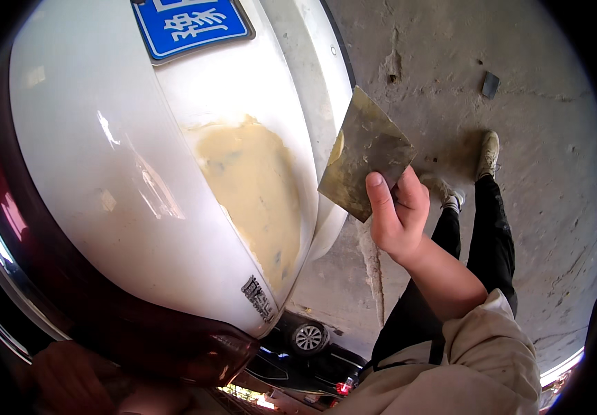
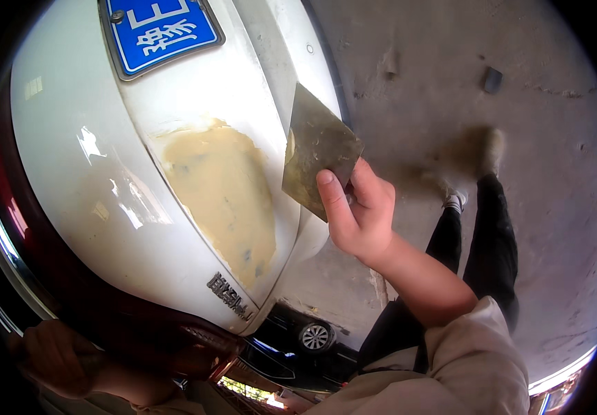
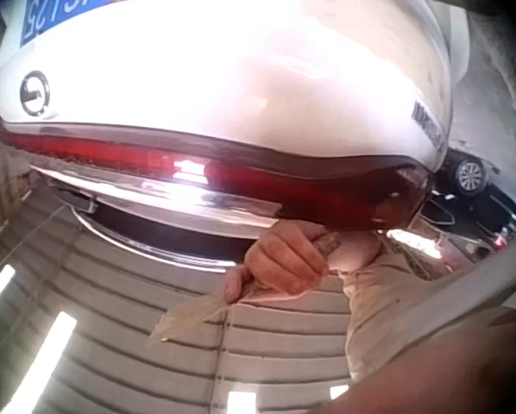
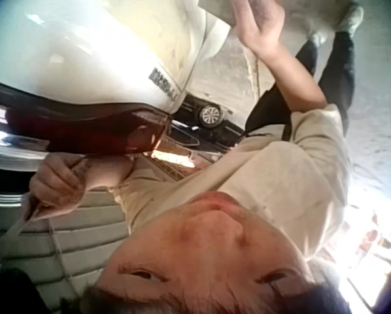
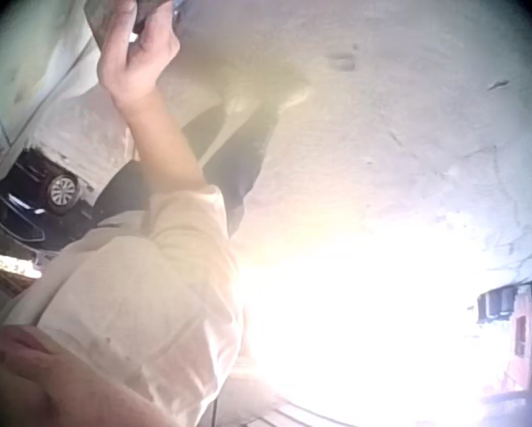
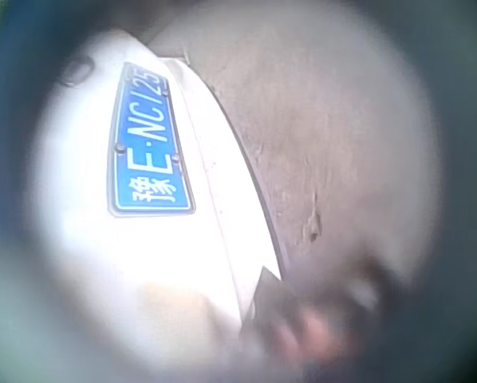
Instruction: The person applies beige body filler to the rear bumper of a white car using a metal putty knife. They repeatedly scoop the filler from a plastic sheet and spread it over a damaged area on the bumper, smoothing the surface.
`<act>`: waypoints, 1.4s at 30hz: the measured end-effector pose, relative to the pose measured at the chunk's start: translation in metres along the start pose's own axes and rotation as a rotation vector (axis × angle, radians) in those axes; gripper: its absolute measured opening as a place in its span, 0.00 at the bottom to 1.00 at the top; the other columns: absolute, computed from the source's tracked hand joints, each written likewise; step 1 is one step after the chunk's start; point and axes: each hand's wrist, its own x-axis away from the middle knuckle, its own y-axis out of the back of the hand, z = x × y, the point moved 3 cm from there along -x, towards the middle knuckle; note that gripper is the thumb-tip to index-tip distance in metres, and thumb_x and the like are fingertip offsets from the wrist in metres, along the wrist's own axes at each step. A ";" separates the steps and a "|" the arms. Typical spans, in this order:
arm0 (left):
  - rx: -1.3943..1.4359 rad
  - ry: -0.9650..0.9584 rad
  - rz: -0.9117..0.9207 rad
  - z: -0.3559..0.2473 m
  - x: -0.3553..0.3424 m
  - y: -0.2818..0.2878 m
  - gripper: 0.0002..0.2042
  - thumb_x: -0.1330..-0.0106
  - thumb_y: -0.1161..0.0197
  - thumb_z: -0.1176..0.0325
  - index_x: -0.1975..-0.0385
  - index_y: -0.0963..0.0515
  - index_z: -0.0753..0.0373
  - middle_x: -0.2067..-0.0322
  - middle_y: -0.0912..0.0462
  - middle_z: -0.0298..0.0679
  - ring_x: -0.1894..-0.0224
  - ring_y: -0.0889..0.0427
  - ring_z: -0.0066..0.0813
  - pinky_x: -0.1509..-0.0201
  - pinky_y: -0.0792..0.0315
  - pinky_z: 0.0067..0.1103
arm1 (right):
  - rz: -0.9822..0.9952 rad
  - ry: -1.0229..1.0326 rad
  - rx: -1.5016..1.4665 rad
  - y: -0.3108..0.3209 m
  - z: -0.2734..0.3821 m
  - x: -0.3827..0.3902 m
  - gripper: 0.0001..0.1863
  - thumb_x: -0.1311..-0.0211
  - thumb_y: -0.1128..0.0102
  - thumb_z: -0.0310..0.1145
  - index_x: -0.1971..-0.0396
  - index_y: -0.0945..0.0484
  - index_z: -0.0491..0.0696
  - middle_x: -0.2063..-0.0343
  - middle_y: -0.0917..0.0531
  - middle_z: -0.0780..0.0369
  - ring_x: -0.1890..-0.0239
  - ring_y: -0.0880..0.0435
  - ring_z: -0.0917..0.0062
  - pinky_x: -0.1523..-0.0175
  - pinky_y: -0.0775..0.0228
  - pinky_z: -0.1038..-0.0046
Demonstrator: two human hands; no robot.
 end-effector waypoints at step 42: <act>0.008 -0.183 -0.136 0.033 -0.032 -0.044 0.23 0.23 0.68 0.61 0.43 0.35 0.74 0.81 0.35 0.35 0.89 0.38 0.18 0.91 0.38 0.14 | 0.270 -0.082 0.515 -0.058 -0.015 -0.018 0.28 0.42 0.48 0.24 0.39 0.33 0.49 0.70 0.19 0.55 0.68 0.21 0.62 0.63 0.28 0.63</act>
